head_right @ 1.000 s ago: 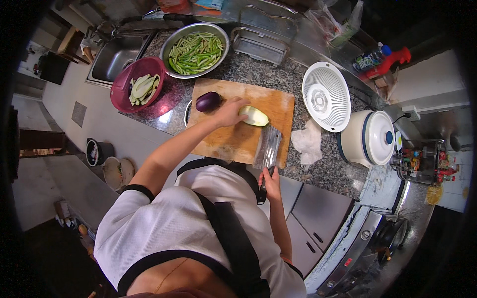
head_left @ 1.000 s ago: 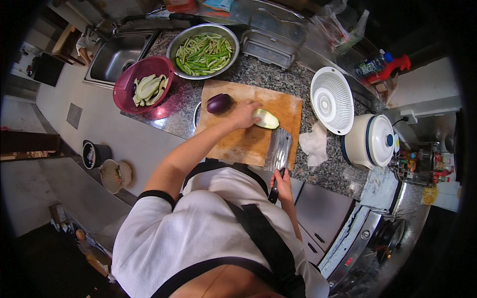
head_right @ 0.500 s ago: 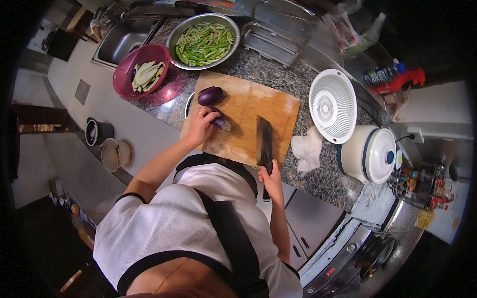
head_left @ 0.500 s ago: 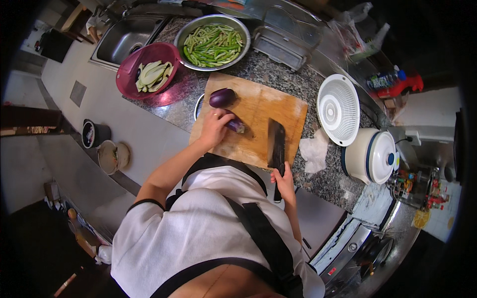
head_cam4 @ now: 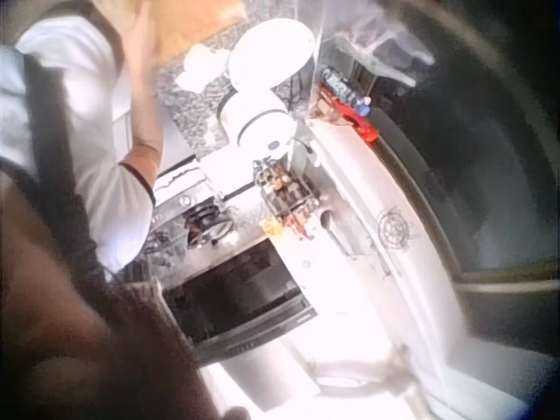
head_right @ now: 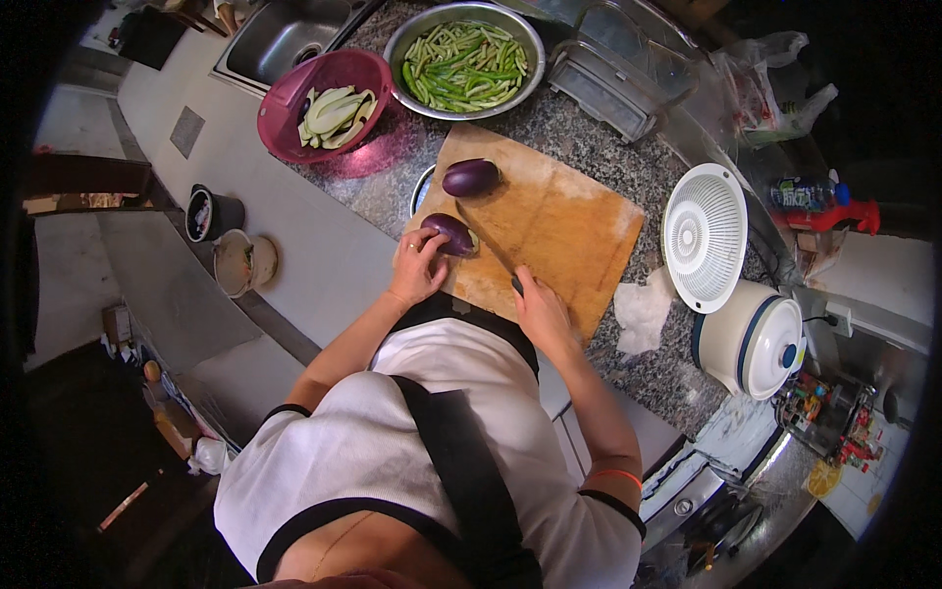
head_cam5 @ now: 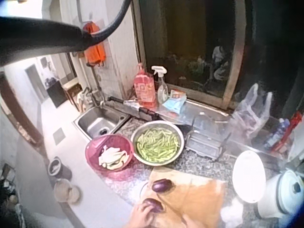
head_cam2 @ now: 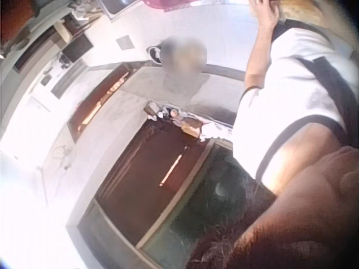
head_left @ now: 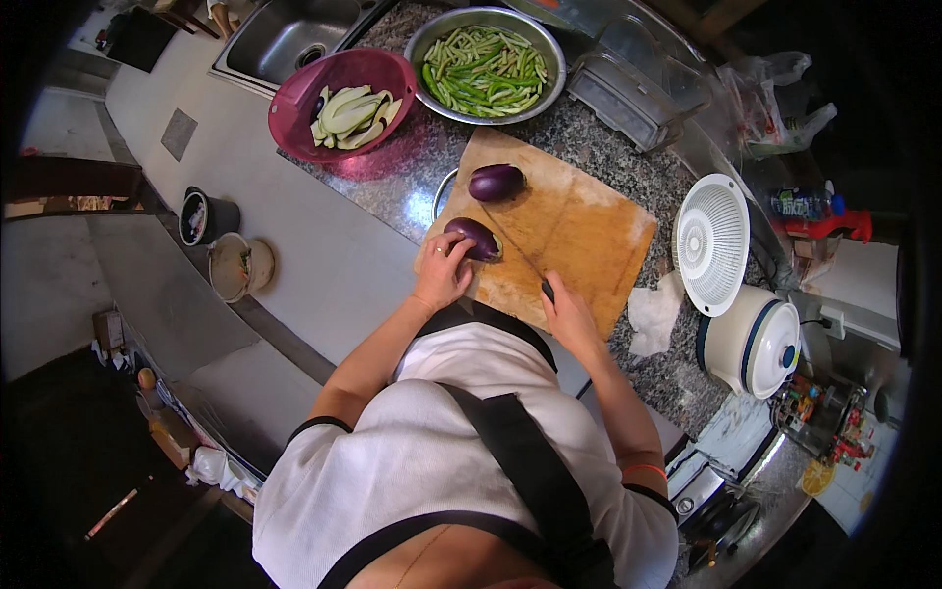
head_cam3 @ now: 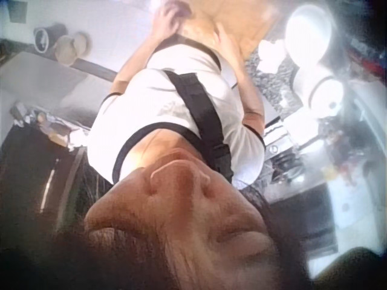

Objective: The person slices eggplant into thin pieces on a cutting board using a cleaver and places the slices into a purple bowl.

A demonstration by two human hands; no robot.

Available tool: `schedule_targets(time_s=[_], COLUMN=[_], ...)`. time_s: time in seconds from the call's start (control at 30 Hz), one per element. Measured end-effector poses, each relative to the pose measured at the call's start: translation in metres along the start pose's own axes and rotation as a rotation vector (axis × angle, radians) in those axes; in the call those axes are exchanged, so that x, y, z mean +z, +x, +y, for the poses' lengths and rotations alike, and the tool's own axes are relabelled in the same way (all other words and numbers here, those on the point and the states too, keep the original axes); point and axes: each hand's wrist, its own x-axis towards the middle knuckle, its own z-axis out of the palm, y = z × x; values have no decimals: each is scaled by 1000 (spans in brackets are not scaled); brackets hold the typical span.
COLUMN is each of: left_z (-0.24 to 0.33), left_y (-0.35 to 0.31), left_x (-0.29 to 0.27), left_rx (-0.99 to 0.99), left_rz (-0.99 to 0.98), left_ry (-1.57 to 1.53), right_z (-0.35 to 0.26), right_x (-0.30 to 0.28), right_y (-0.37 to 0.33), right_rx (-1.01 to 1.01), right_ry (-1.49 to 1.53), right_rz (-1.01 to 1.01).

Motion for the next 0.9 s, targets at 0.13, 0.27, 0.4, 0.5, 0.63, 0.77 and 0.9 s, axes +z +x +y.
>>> schedule_targets(time_s=[0.13, 0.27, 0.4, 0.5, 0.63, 0.77, 0.9], left_z=[-9, -21, -22, -23, -22, -25, -28], left_y=[6, 2, 3, 5, 4, 3, 1], left_x=[8, 19, 24, 24, 23, 26, 30], left_rx=[-9, -63, -72, -72, -74, -47, -57], left_rz=[53, 65, 126, 114, 112, 93, 97], left_ry=[12, -3, -63, -81, -40, -8, 3], right_z=[-24, -34, -33, -25, -32, -29, -27], right_x=[-3, -10, -13, -16, -23, -12, 8], right_y=[9, 13, 17, 23, 33, 41, 61], right_rx=[-59, -111, -77, -77, -74, -84, -84], right_ry=[-227, -315, -355, -316, -320, -319, -274], right_rz=[-72, -121, -161, -192, -276, -247, -219])
